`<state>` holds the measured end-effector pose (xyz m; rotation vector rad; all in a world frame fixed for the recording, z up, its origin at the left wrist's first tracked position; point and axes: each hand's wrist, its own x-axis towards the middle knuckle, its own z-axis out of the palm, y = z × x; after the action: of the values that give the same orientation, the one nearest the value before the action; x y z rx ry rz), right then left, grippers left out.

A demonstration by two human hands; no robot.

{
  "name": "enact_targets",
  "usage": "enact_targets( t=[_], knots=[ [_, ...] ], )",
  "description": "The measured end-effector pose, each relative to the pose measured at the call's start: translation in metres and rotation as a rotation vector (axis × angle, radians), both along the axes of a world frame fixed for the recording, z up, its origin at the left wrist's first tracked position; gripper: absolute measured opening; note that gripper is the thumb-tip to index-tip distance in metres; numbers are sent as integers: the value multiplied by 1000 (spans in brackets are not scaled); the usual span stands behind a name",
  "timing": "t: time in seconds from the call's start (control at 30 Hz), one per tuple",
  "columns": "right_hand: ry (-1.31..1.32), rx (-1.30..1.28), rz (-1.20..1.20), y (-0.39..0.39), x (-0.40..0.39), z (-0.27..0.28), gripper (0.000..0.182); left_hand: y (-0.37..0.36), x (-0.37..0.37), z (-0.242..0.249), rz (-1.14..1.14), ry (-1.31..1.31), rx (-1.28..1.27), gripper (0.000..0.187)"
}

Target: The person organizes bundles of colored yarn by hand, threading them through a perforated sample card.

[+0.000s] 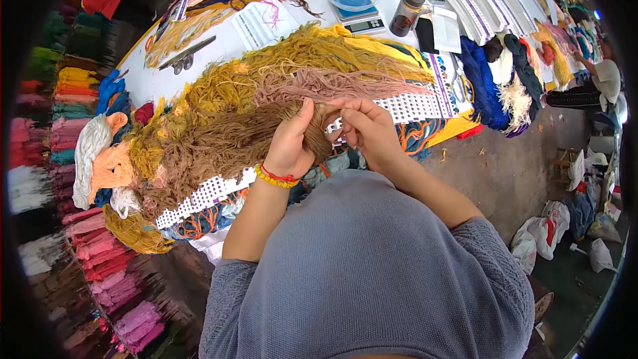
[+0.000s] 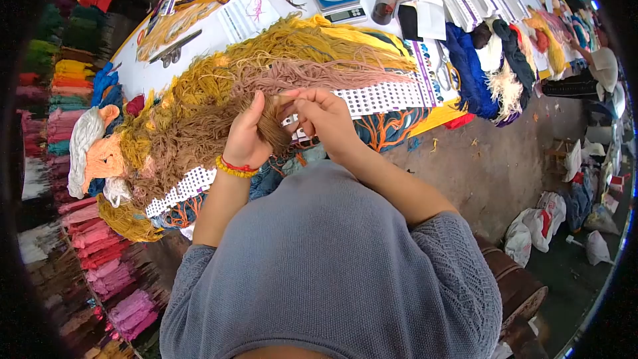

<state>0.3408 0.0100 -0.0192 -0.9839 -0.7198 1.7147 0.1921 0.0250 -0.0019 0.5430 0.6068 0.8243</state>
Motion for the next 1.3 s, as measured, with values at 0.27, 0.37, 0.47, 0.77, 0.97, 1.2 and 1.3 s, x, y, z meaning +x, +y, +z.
enact_targets(
  t=[0.27, 0.37, 0.47, 0.77, 0.97, 1.2, 1.3],
  knots=[
    [-177, 30, 151, 1, 17, -5, 8, -3, 29, 1, 12, 3, 25, 48],
    [-173, 61, 175, 1, 21, -8, 7, -6, 37, 2, 18, 1, 17, 49],
    [-168, 86, 163, 0, 24, -13, 7, -6, 37, -5, -9, 25, 63, 55],
    [-158, 43, 187, -3, 33, -10, 8, -10, 48, -4, 19, -9, 31, 50],
    [-143, 95, 164, -5, 35, -13, 9, -13, 52, -3, 56, -2, 5, 51],
    [-95, 131, 141, -6, 41, -19, 7, -15, 49, -13, 81, 93, 29, 46],
    [-186, -5, 208, -7, 47, -7, 14, -15, 46, -26, 173, 245, 124, 35]
  ],
)
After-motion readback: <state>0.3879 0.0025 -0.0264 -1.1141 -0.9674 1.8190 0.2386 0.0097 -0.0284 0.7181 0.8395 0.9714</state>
